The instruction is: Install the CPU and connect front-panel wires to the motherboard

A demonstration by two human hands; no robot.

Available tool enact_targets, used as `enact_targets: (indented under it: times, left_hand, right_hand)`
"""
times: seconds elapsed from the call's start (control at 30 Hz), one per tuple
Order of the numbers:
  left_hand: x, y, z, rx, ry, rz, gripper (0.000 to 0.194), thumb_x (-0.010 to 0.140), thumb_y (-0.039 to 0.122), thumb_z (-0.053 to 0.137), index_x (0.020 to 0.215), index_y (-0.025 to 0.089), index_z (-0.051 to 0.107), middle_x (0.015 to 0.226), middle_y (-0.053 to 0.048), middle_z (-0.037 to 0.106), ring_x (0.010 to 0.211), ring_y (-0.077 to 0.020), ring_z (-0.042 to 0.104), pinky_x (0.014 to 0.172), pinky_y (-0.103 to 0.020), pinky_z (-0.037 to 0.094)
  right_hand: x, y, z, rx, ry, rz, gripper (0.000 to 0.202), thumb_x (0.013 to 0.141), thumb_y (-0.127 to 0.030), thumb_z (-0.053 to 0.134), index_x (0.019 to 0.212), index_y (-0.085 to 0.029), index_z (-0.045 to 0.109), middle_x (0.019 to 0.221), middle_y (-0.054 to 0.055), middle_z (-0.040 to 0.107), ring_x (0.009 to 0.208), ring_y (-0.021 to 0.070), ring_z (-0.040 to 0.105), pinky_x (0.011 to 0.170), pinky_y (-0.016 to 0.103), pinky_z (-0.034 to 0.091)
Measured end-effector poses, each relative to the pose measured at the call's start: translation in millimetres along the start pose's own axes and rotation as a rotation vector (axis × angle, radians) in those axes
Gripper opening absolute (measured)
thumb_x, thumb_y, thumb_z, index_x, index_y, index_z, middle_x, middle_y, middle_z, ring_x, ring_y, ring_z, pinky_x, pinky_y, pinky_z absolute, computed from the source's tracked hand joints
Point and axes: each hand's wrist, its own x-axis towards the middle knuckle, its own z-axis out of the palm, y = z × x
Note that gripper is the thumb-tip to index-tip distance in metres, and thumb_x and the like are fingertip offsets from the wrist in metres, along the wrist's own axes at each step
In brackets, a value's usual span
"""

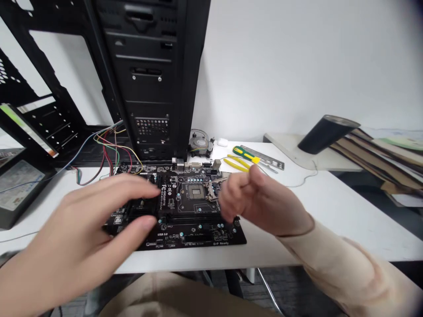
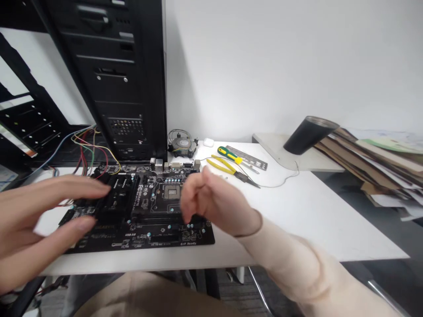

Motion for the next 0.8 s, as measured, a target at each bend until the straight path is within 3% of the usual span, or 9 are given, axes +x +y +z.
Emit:
enact_targets:
  times: [0.07,0.13,0.23,0.33,0.47,0.63,0.8]
  left_hand:
    - [21.4,16.8,10.6,-0.113,-0.138,0.141,0.033,0.077,0.029,0.062,0.110,0.027,0.061,0.107,0.001,0.067,0.093,-0.0197,0.063,0.077,-0.027,0.051]
    - [32.2,25.2,26.1,-0.308,-0.185,0.126,0.034,0.076,0.027,0.062,0.110,0.022,0.059,0.104,-0.003,0.066,0.093,-0.0199,0.062,0.080,-0.028,0.051]
    - [30.6,25.5,49.7,-0.606,-0.308,0.055,0.026,0.077,0.021,0.058,0.102,0.020,0.057,0.092,-0.001,0.066,0.087,-0.0176,0.063,0.082,-0.029,0.051]
    - [19.1,21.0,63.6,-0.773,-0.333,-0.098,0.023,0.075,0.017,0.055,0.097,0.020,0.057,0.090,0.000,0.065,0.084,-0.0154,0.062,0.079,-0.028,0.051]
    - [9.8,19.1,66.9,-0.887,-0.383,-0.216,0.023,0.074,0.016,0.055,0.096,0.020,0.059,0.086,0.001,0.065,0.079,-0.0138,0.060,0.073,-0.025,0.050]
    - [8.5,18.5,70.5,-1.059,-0.479,-0.314,0.017,0.079,0.017,0.056,0.096,0.017,0.058,0.082,-0.001,0.067,0.076,-0.0130,0.064,0.070,-0.024,0.052]
    - [4.0,16.5,75.1,-1.212,-0.528,-0.324,0.010,0.084,0.015,0.057,0.093,0.016,0.058,0.109,-0.010,0.069,0.105,-0.0202,0.064,0.086,-0.031,0.052]
  right_hand:
    - [5.4,1.0,24.0,0.177,-0.238,0.146,0.069,0.082,-0.077,0.018,0.059,-0.018,0.048,0.052,0.001,0.049,0.048,0.0129,0.051,0.049,0.029,0.043]
    - [11.0,14.3,40.9,0.328,-0.423,0.257,0.084,0.077,-0.082,0.005,0.060,-0.015,0.052,0.053,0.004,0.052,0.047,0.0124,0.052,0.048,0.028,0.043]
    - [17.9,47.0,54.8,0.486,-0.542,0.374,0.098,0.069,-0.083,-0.013,0.061,-0.012,0.054,0.053,0.005,0.053,0.042,0.0104,0.049,0.045,0.026,0.041]
    - [18.3,74.7,62.2,0.596,-0.641,0.481,0.105,0.060,-0.084,-0.021,0.059,-0.011,0.054,0.048,0.006,0.050,0.042,0.0114,0.049,0.047,0.028,0.043]
    - [9.3,85.7,69.7,0.729,-0.668,0.526,0.104,0.063,-0.083,-0.020,0.056,-0.011,0.055,0.040,0.002,0.042,0.042,0.0116,0.047,0.051,0.028,0.042]
    - [1.8,88.5,74.6,0.773,-0.615,0.558,0.108,0.059,-0.083,-0.023,0.060,-0.010,0.056,0.050,0.005,0.052,0.044,0.0113,0.051,0.045,0.025,0.037]
    - [2.4,96.0,76.0,0.769,-0.644,0.572,0.108,0.059,-0.085,-0.020,0.057,-0.009,0.057,0.050,0.006,0.052,0.048,0.0133,0.054,0.049,0.027,0.040]
